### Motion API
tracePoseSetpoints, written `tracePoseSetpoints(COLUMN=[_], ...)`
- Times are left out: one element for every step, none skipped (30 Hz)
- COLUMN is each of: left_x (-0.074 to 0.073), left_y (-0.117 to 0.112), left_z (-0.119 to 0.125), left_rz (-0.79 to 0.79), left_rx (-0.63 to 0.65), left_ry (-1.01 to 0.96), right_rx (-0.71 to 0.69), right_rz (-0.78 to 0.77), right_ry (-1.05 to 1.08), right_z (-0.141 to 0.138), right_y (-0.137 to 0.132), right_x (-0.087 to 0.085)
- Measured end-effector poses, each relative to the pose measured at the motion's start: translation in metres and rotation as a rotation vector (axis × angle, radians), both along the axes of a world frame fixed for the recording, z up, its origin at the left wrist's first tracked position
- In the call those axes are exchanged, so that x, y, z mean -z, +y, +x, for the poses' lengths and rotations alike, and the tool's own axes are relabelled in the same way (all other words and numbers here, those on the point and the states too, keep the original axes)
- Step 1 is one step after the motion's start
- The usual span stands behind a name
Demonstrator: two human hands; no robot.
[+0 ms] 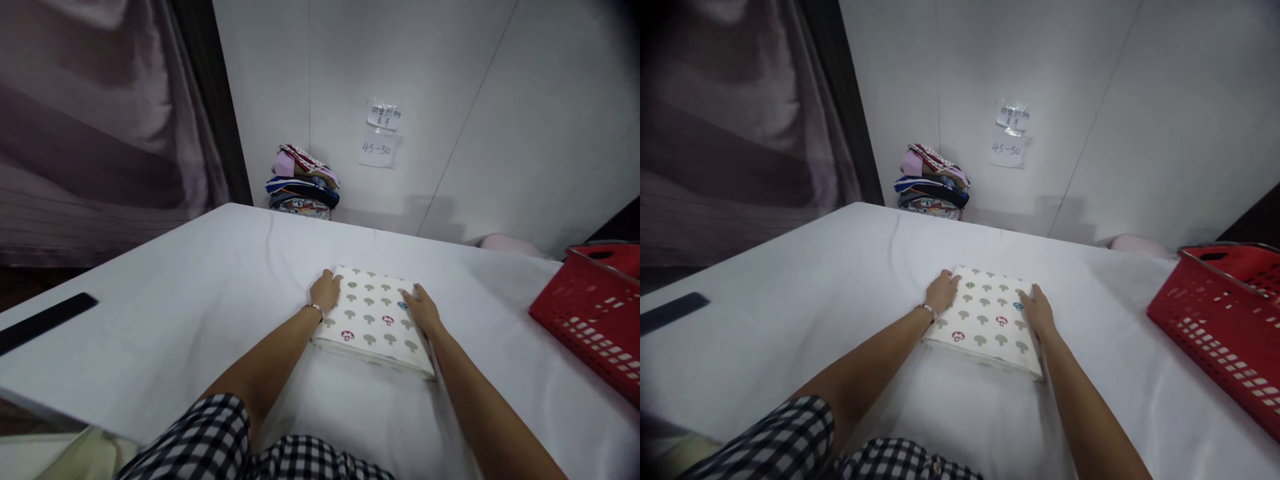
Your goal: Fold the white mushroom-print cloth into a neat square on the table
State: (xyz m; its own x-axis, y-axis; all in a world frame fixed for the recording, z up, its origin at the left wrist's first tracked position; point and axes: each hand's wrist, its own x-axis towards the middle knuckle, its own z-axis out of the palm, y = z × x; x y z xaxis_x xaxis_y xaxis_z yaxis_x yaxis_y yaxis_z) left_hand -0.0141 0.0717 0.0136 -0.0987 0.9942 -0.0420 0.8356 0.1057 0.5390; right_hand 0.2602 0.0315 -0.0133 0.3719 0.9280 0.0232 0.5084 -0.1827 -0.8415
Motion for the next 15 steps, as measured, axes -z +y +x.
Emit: tracePoseSetpoints(left_x=[0.000,-0.001,-0.002,-0.003,-0.004,-0.005,-0.005,-0.006,-0.006,-0.006,-0.005,-0.004,-0.004,-0.003,-0.003], left_y=[-0.001,-0.001,-0.001,-0.002,-0.002,-0.002,-0.002,-0.002,-0.002,-0.001,-0.001,0.000,0.001,0.002,0.004], left_z=[0.000,0.000,0.000,0.001,0.001,0.002,0.002,0.002,0.002,0.002,0.001,-0.001,-0.002,-0.004,-0.007], left_rz=[0.016,0.026,0.028,0.023,0.009,-0.006,-0.017,-0.022,-0.027,-0.034,-0.042,-0.050,-0.060,-0.069,-0.075], left_rx=[-0.012,-0.023,-0.031,-0.034,-0.033,-0.030,-0.028,-0.028,-0.029,-0.028,-0.026,-0.021,-0.015,-0.008,0.003], left_ry=[0.004,0.007,0.010,0.011,0.009,0.006,0.004,0.002,0.000,-0.002,-0.004,-0.007,-0.010,-0.013,-0.015], right_rx=[0.023,0.037,0.050,0.060,0.063,0.055,0.035,0.005,-0.032,-0.068,-0.098,-0.115,-0.122,-0.121,-0.124], right_rz=[-0.029,-0.053,-0.075,-0.095,-0.112,-0.125,-0.137,-0.147,-0.157,-0.163,-0.160,-0.145,-0.115,-0.065,-0.015], right_ry=[0.002,0.010,0.022,0.038,0.062,0.093,0.133,0.176,0.217,0.263,0.320,0.381,0.435,0.467,0.484], right_z=[0.002,0.004,0.006,0.008,0.009,0.009,0.008,0.006,0.004,0.002,-0.001,-0.002,-0.004,-0.005,-0.006], right_y=[0.002,0.004,0.005,0.007,0.008,0.009,0.009,0.008,0.007,0.006,0.004,0.001,-0.001,-0.004,-0.006], right_x=[-0.001,-0.002,-0.004,-0.007,-0.010,-0.013,-0.016,-0.018,-0.020,-0.022,-0.023,-0.024,-0.026,-0.028,-0.031])
